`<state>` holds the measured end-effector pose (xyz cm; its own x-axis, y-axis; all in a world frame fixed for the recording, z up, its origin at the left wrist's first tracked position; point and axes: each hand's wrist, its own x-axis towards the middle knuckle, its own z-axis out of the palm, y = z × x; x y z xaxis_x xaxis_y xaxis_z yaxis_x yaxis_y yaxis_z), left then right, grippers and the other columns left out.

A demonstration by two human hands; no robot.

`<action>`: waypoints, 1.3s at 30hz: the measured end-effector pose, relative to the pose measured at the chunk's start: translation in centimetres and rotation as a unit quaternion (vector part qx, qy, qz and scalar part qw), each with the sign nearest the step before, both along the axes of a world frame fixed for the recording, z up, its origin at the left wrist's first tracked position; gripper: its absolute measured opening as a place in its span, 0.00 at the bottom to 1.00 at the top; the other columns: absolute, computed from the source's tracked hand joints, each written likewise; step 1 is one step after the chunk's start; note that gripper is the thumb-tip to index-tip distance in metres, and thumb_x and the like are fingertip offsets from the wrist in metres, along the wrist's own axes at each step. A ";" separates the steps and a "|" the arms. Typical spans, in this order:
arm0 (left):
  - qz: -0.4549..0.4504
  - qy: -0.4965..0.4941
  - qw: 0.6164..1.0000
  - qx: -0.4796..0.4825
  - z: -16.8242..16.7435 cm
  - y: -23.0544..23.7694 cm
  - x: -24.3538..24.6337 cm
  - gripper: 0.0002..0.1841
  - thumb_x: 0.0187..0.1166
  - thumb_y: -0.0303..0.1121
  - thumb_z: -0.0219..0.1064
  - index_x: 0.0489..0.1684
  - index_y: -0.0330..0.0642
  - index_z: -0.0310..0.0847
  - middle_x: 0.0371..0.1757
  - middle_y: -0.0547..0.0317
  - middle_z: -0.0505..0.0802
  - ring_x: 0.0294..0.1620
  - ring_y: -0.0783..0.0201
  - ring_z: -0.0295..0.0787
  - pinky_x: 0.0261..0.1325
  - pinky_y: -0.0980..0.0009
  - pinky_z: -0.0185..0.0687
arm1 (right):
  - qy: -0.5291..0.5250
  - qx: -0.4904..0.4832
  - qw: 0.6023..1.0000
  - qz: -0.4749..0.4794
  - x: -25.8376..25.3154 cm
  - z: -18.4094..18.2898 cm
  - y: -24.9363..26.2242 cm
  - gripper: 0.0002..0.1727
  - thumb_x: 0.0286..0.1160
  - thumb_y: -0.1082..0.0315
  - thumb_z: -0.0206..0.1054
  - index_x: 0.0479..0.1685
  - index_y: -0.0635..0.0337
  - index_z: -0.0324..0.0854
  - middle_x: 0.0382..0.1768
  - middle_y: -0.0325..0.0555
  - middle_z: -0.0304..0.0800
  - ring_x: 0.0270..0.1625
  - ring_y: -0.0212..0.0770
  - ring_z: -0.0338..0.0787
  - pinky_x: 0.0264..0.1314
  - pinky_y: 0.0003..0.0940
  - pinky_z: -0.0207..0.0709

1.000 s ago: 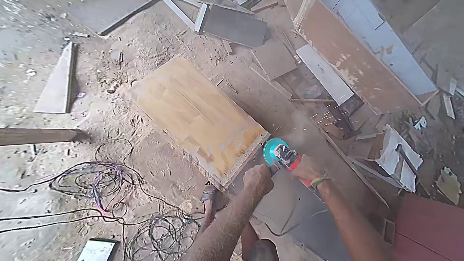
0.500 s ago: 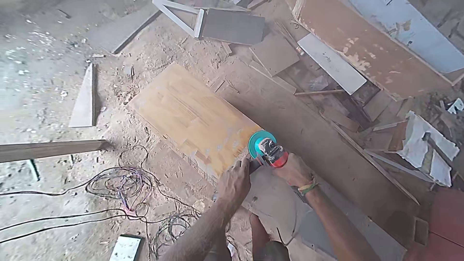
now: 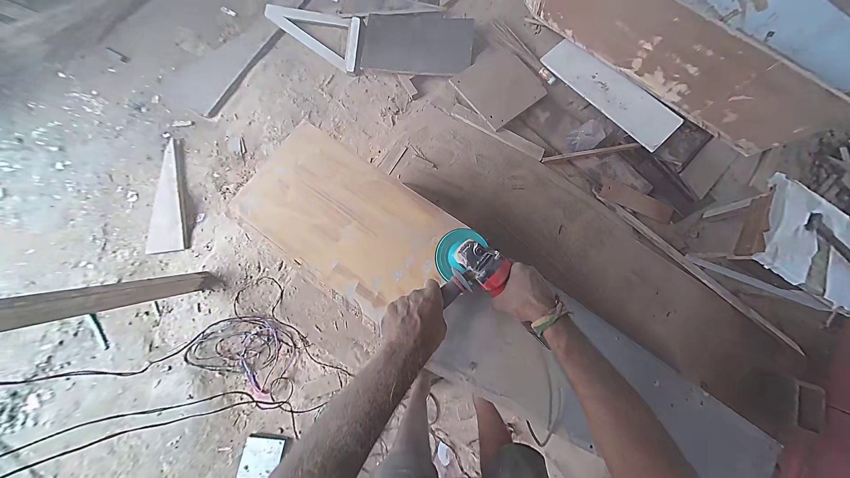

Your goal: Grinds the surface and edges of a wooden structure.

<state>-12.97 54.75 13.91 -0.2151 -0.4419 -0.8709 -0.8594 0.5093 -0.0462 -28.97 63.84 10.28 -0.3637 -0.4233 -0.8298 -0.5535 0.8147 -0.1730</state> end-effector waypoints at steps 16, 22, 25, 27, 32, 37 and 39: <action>0.037 0.010 0.999 0.016 -0.5 0.4 -0.1 0.20 0.74 0.34 0.67 0.65 0.43 0.75 0.54 0.45 0.93 0.58 0.44 0.94 0.53 0.42 0.88 | 0.002 0.012 0.998 0.054 -1.2 0.5 -1.4 0.34 0.44 0.55 0.85 0.54 0.62 0.83 0.51 0.56 0.92 0.58 0.55 0.93 0.57 0.59 0.86; 0.050 -0.032 0.998 0.021 0.1 2.9 2.4 0.20 0.76 0.38 0.67 0.65 0.44 0.75 0.53 0.47 0.94 0.57 0.45 0.95 0.53 0.45 0.89 | -0.038 0.008 0.995 0.088 0.9 0.0 0.2 0.36 0.44 0.55 0.86 0.59 0.62 0.83 0.52 0.56 0.92 0.59 0.56 0.93 0.58 0.59 0.85; 0.046 0.001 0.999 0.022 -0.4 2.0 0.3 0.20 0.75 0.36 0.67 0.66 0.43 0.75 0.54 0.45 0.94 0.58 0.44 0.94 0.54 0.43 0.88 | -0.011 0.011 0.997 0.072 -1.1 0.2 -0.5 0.35 0.44 0.55 0.86 0.55 0.64 0.84 0.52 0.58 0.92 0.59 0.57 0.92 0.58 0.60 0.85; 0.041 0.003 0.999 0.015 -0.4 1.3 -0.6 0.20 0.74 0.35 0.67 0.65 0.43 0.75 0.54 0.46 0.94 0.58 0.45 0.94 0.53 0.44 0.88 | -0.001 0.007 0.998 0.064 -1.9 0.1 -1.1 0.35 0.44 0.56 0.86 0.56 0.62 0.83 0.52 0.57 0.92 0.59 0.56 0.92 0.58 0.59 0.85; 0.063 -0.019 0.998 0.023 -0.3 3.4 1.7 0.21 0.77 0.37 0.66 0.67 0.44 0.75 0.54 0.46 0.94 0.57 0.44 0.94 0.54 0.43 0.88 | -0.038 -0.002 0.995 0.092 0.0 -0.2 0.4 0.36 0.44 0.56 0.86 0.60 0.62 0.83 0.52 0.57 0.92 0.59 0.56 0.92 0.59 0.60 0.85; 0.071 0.005 0.997 0.020 -1.4 3.0 1.0 0.21 0.77 0.38 0.66 0.67 0.44 0.76 0.54 0.46 0.94 0.57 0.44 0.94 0.55 0.42 0.88 | -0.014 0.006 0.996 0.091 -1.0 0.2 -0.2 0.36 0.46 0.55 0.86 0.60 0.62 0.82 0.53 0.57 0.92 0.60 0.57 0.92 0.59 0.60 0.85; 0.062 0.020 0.998 0.012 -1.8 1.5 -0.4 0.20 0.75 0.38 0.67 0.65 0.44 0.76 0.53 0.46 0.94 0.57 0.44 0.94 0.53 0.42 0.88 | 0.009 0.006 0.997 0.077 -2.1 0.3 -1.2 0.35 0.44 0.56 0.86 0.57 0.63 0.83 0.53 0.57 0.92 0.60 0.57 0.92 0.59 0.60 0.85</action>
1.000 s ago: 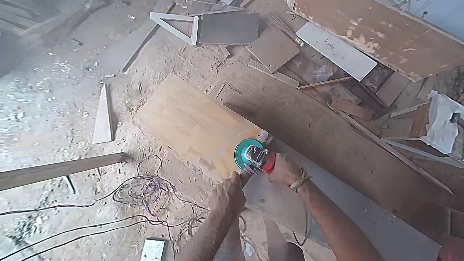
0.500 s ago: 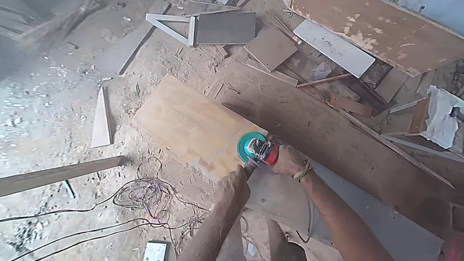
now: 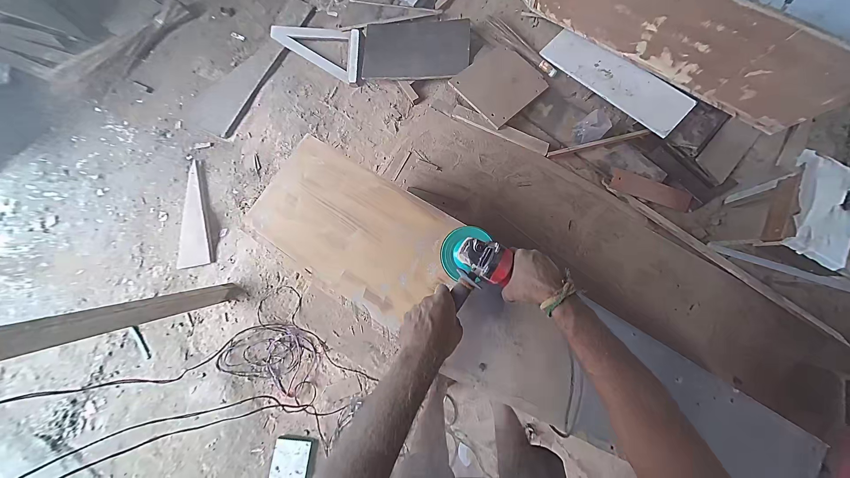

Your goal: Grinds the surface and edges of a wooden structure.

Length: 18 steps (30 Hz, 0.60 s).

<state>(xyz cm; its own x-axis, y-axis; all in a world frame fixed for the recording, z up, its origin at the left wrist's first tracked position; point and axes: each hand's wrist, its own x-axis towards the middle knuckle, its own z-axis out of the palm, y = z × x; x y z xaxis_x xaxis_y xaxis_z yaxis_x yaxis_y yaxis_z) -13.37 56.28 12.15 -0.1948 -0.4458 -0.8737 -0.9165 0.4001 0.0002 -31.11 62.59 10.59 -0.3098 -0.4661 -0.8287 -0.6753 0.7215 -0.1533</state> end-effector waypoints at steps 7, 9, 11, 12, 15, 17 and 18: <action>0.020 -0.044 0.999 0.008 0.9 2.3 2.9 0.20 0.77 0.40 0.67 0.66 0.45 0.76 0.53 0.47 0.95 0.57 0.45 0.94 0.55 0.43 0.88 | -0.044 -0.003 0.998 0.041 2.5 -0.7 1.3 0.37 0.44 0.54 0.85 0.59 0.61 0.83 0.51 0.55 0.92 0.58 0.56 0.93 0.57 0.60 0.86; 0.019 -0.036 0.999 0.013 0.6 2.1 2.3 0.21 0.77 0.39 0.67 0.66 0.45 0.76 0.53 0.46 0.94 0.57 0.45 0.94 0.55 0.44 0.88 | -0.037 0.002 0.999 0.035 2.0 -0.3 1.3 0.36 0.45 0.55 0.85 0.60 0.62 0.83 0.52 0.57 0.92 0.59 0.56 0.93 0.59 0.59 0.86; 0.012 -0.013 1.000 0.016 0.1 1.2 0.9 0.21 0.76 0.38 0.67 0.66 0.44 0.76 0.54 0.46 0.94 0.58 0.45 0.94 0.55 0.43 0.88 | -0.009 0.008 1.000 0.019 0.8 0.1 0.9 0.35 0.45 0.55 0.85 0.57 0.64 0.83 0.52 0.57 0.92 0.59 0.57 0.92 0.59 0.59 0.85; 0.006 -0.003 1.000 0.015 -0.1 0.7 0.2 0.21 0.75 0.38 0.67 0.65 0.44 0.76 0.54 0.46 0.94 0.58 0.45 0.94 0.55 0.43 0.88 | 0.003 0.008 1.000 0.011 0.2 0.2 0.5 0.35 0.45 0.55 0.86 0.56 0.64 0.83 0.52 0.57 0.92 0.59 0.57 0.92 0.58 0.59 0.85; 0.010 -0.001 1.000 0.014 -0.2 0.4 0.4 0.20 0.75 0.38 0.67 0.65 0.44 0.76 0.54 0.47 0.94 0.58 0.45 0.94 0.54 0.43 0.88 | 0.004 0.011 1.000 0.015 0.3 0.1 0.0 0.36 0.44 0.55 0.86 0.57 0.64 0.83 0.53 0.57 0.92 0.60 0.56 0.92 0.58 0.59 0.85; 0.028 -0.013 0.999 0.017 0.1 1.5 1.8 0.21 0.76 0.39 0.67 0.66 0.43 0.76 0.54 0.46 0.94 0.58 0.44 0.94 0.55 0.42 0.88 | -0.013 0.011 0.999 0.036 1.4 0.1 0.4 0.36 0.45 0.55 0.86 0.58 0.63 0.83 0.52 0.57 0.92 0.59 0.57 0.93 0.58 0.60 0.86; 0.033 -0.022 0.999 0.015 0.2 2.1 2.5 0.21 0.75 0.39 0.68 0.66 0.44 0.76 0.54 0.46 0.94 0.57 0.44 0.94 0.54 0.43 0.88 | -0.022 0.011 0.999 0.047 1.9 0.0 0.7 0.36 0.45 0.54 0.85 0.58 0.62 0.83 0.52 0.56 0.92 0.58 0.57 0.93 0.57 0.61 0.86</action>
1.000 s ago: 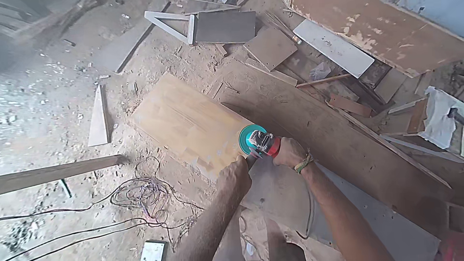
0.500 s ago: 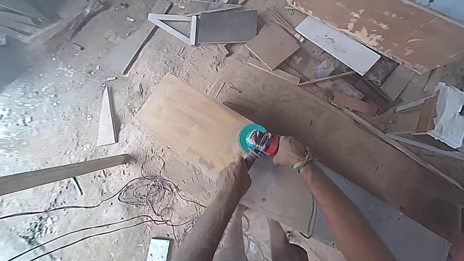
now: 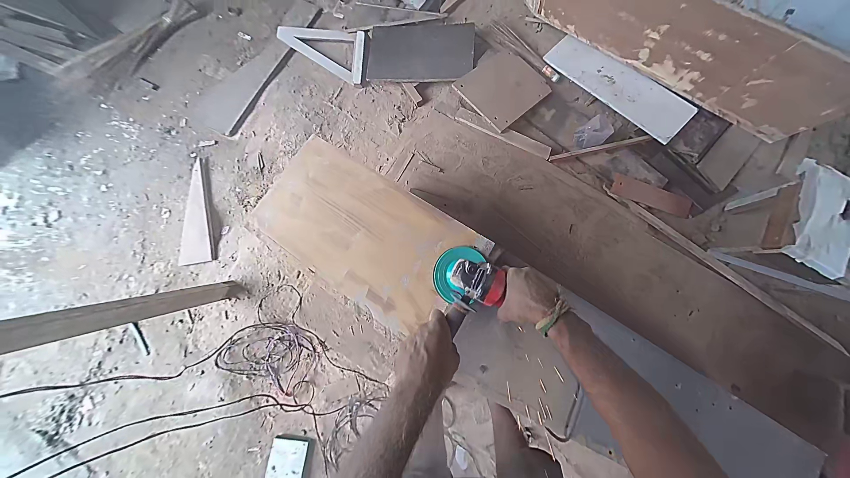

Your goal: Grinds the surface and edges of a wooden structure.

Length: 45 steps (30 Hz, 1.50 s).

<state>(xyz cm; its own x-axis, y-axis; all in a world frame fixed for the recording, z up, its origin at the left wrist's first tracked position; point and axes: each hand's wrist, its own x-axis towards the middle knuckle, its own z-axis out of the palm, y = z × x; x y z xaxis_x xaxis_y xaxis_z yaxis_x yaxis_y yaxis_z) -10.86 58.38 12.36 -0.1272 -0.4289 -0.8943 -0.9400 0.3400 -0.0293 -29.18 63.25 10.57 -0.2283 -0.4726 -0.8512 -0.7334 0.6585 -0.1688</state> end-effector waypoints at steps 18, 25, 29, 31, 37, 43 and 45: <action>0.005 0.040 0.999 0.009 -0.3 -0.7 -2.0 0.21 0.75 0.37 0.68 0.65 0.43 0.76 0.54 0.46 0.93 0.57 0.44 0.93 0.54 0.43 0.88 | 0.032 0.003 0.999 -0.006 -1.9 0.2 -0.7 0.37 0.44 0.56 0.86 0.59 0.64 0.83 0.54 0.59 0.91 0.61 0.58 0.92 0.60 0.61 0.85; 0.029 0.016 0.999 -0.002 -0.2 1.2 1.1 0.22 0.74 0.39 0.68 0.66 0.44 0.76 0.53 0.47 0.94 0.56 0.45 0.94 0.54 0.43 0.89 | -0.001 -0.001 0.999 0.033 0.5 -0.3 0.0 0.38 0.44 0.54 0.86 0.62 0.62 0.82 0.54 0.57 0.92 0.60 0.57 0.92 0.59 0.60 0.85; 0.020 0.040 0.999 0.005 -0.8 0.3 -0.3 0.21 0.75 0.39 0.68 0.65 0.43 0.77 0.53 0.46 0.94 0.56 0.45 0.94 0.54 0.43 0.88 | 0.019 0.007 1.000 0.015 -0.7 0.3 -0.5 0.38 0.45 0.55 0.87 0.61 0.65 0.82 0.55 0.59 0.91 0.61 0.58 0.92 0.60 0.61 0.85; 0.010 0.049 0.999 0.006 -0.7 -0.9 -1.8 0.20 0.75 0.38 0.67 0.63 0.43 0.76 0.53 0.47 0.93 0.57 0.46 0.94 0.54 0.43 0.88 | 0.042 0.005 0.999 0.000 -1.8 0.3 -1.3 0.37 0.43 0.56 0.87 0.59 0.64 0.83 0.55 0.59 0.91 0.61 0.58 0.92 0.60 0.61 0.85; 0.056 0.017 0.998 -0.006 -0.6 0.7 2.0 0.21 0.74 0.38 0.68 0.65 0.43 0.77 0.52 0.45 0.94 0.56 0.44 0.94 0.54 0.42 0.89 | -0.002 -0.012 0.999 0.046 1.3 -0.5 -1.0 0.38 0.43 0.55 0.85 0.60 0.63 0.83 0.54 0.58 0.92 0.59 0.58 0.93 0.58 0.62 0.86; 0.024 0.045 0.999 0.003 -0.8 -1.5 -1.0 0.20 0.74 0.37 0.67 0.65 0.44 0.76 0.54 0.47 0.93 0.58 0.45 0.94 0.54 0.42 0.88 | 0.042 0.004 0.999 0.004 -1.0 0.3 -2.0 0.37 0.44 0.56 0.86 0.59 0.64 0.83 0.55 0.59 0.91 0.61 0.58 0.92 0.60 0.61 0.85; 0.017 0.049 0.999 -0.001 -0.7 -2.2 -1.3 0.20 0.73 0.36 0.68 0.64 0.43 0.76 0.54 0.47 0.93 0.58 0.45 0.94 0.54 0.42 0.88 | 0.046 -0.004 0.999 -0.002 -1.3 0.2 -2.5 0.37 0.43 0.56 0.86 0.58 0.63 0.84 0.55 0.58 0.92 0.61 0.57 0.92 0.60 0.60 0.85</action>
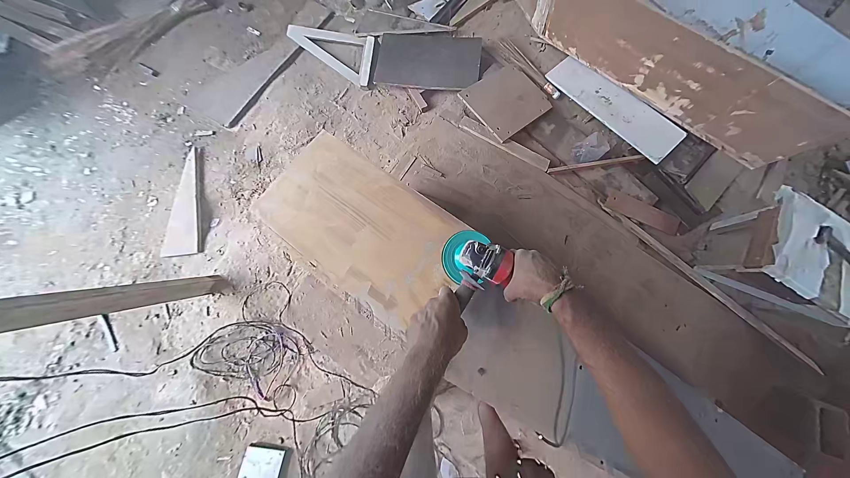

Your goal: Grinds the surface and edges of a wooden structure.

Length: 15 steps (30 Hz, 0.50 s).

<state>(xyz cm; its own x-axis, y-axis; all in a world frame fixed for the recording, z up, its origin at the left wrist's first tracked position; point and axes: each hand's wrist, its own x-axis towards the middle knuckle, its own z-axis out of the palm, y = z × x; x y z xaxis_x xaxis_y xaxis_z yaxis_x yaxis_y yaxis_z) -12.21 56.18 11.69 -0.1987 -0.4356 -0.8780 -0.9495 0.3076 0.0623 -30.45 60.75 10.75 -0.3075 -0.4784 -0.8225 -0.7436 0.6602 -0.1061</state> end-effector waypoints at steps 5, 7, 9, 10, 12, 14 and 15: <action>0.037 -0.027 0.999 0.004 0.5 2.4 3.1 0.22 0.74 0.38 0.68 0.66 0.43 0.76 0.54 0.46 0.94 0.57 0.45 0.94 0.55 0.43 0.89 | -0.037 0.005 0.998 0.050 2.4 -0.4 0.9 0.38 0.44 0.54 0.86 0.60 0.64 0.83 0.54 0.58 0.92 0.60 0.57 0.93 0.59 0.61 0.86; 0.031 -0.018 0.999 0.008 0.4 2.1 2.8 0.22 0.74 0.38 0.69 0.65 0.43 0.76 0.54 0.46 0.94 0.58 0.45 0.94 0.55 0.43 0.88 | -0.032 0.008 0.999 0.042 2.1 -0.2 0.8 0.38 0.44 0.55 0.86 0.60 0.64 0.83 0.54 0.59 0.92 0.60 0.58 0.92 0.59 0.61 0.86; 0.021 0.002 1.000 0.013 0.2 1.2 1.2 0.21 0.74 0.37 0.68 0.65 0.43 0.76 0.54 0.46 0.93 0.58 0.45 0.94 0.54 0.43 0.88 | -0.009 0.014 1.000 0.021 0.8 0.0 0.5 0.38 0.44 0.55 0.87 0.59 0.64 0.83 0.55 0.59 0.91 0.61 0.58 0.92 0.60 0.62 0.85; 0.014 0.007 1.000 0.013 0.2 0.8 0.5 0.21 0.73 0.36 0.68 0.64 0.42 0.76 0.54 0.46 0.93 0.58 0.45 0.93 0.54 0.43 0.88 | 0.001 0.012 1.000 0.008 0.4 0.1 0.4 0.38 0.43 0.55 0.87 0.59 0.64 0.83 0.55 0.59 0.92 0.62 0.58 0.92 0.60 0.62 0.85; 0.007 0.005 1.000 0.012 0.4 0.3 0.1 0.21 0.72 0.35 0.68 0.64 0.42 0.76 0.55 0.46 0.93 0.59 0.46 0.93 0.55 0.43 0.88 | 0.005 0.005 1.000 0.001 0.1 0.0 0.2 0.38 0.42 0.56 0.87 0.59 0.64 0.83 0.55 0.59 0.91 0.61 0.58 0.92 0.61 0.62 0.85; 0.017 0.001 1.000 0.011 0.3 1.2 1.5 0.20 0.74 0.36 0.67 0.64 0.42 0.76 0.54 0.46 0.94 0.58 0.45 0.94 0.55 0.43 0.88 | -0.006 0.007 1.000 0.018 1.2 -0.3 0.5 0.39 0.43 0.55 0.87 0.61 0.64 0.83 0.56 0.58 0.91 0.62 0.57 0.92 0.62 0.61 0.85; 0.025 -0.002 1.000 0.011 0.3 1.9 2.4 0.21 0.74 0.37 0.67 0.65 0.42 0.76 0.54 0.45 0.94 0.58 0.44 0.94 0.55 0.42 0.88 | -0.014 0.010 0.999 0.031 1.9 -0.4 1.0 0.39 0.43 0.54 0.87 0.61 0.63 0.83 0.56 0.58 0.91 0.61 0.57 0.92 0.61 0.61 0.85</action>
